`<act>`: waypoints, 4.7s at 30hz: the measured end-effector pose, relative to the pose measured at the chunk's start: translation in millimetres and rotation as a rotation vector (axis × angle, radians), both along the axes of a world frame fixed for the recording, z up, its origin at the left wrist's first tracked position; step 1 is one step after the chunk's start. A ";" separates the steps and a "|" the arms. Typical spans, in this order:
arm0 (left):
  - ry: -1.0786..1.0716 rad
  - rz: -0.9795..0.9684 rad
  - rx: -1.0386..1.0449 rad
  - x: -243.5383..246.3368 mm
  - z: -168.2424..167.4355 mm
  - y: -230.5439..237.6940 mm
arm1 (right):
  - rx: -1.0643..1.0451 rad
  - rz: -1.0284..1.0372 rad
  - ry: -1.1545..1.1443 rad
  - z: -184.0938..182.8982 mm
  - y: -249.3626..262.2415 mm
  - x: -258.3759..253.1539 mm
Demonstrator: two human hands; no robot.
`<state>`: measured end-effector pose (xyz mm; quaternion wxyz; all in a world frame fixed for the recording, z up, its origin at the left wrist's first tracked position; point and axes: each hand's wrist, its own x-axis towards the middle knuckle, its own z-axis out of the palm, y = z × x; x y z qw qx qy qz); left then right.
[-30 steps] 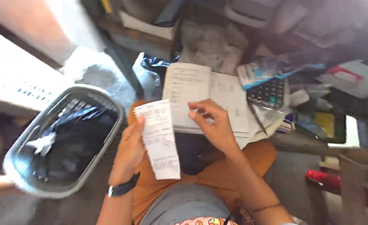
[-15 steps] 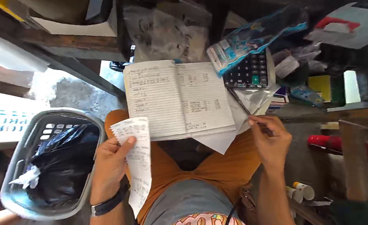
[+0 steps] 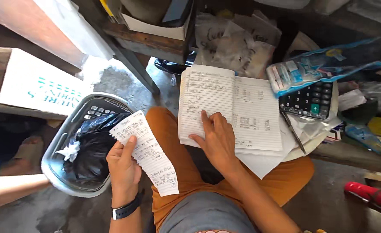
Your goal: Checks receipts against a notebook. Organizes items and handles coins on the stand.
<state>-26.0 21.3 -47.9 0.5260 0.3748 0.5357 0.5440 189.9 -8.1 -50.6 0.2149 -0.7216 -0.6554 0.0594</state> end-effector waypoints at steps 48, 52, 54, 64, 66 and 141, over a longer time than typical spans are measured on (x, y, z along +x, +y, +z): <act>0.730 -1.155 0.422 157.2 9.1 11.2 | -0.208 -0.146 -0.012 43.3 -28.2 173.0; 0.720 -1.147 0.417 154.6 7.4 11.8 | -0.254 -0.173 -0.053 33.0 -22.5 169.4; 0.722 -1.145 0.413 154.7 7.2 11.4 | -0.272 -0.179 -0.054 32.0 -22.6 169.0; 0.091 -0.906 -0.183 154.5 25.7 28.2 | -0.263 -0.154 0.081 37.7 -34.2 177.3; -0.124 -0.866 -0.320 154.4 30.5 34.8 | -0.285 -0.155 0.087 34.8 -36.3 179.0; -0.257 -0.785 -0.342 189.1 35.0 8.8 | 0.047 -0.454 0.109 19.0 -76.9 213.3</act>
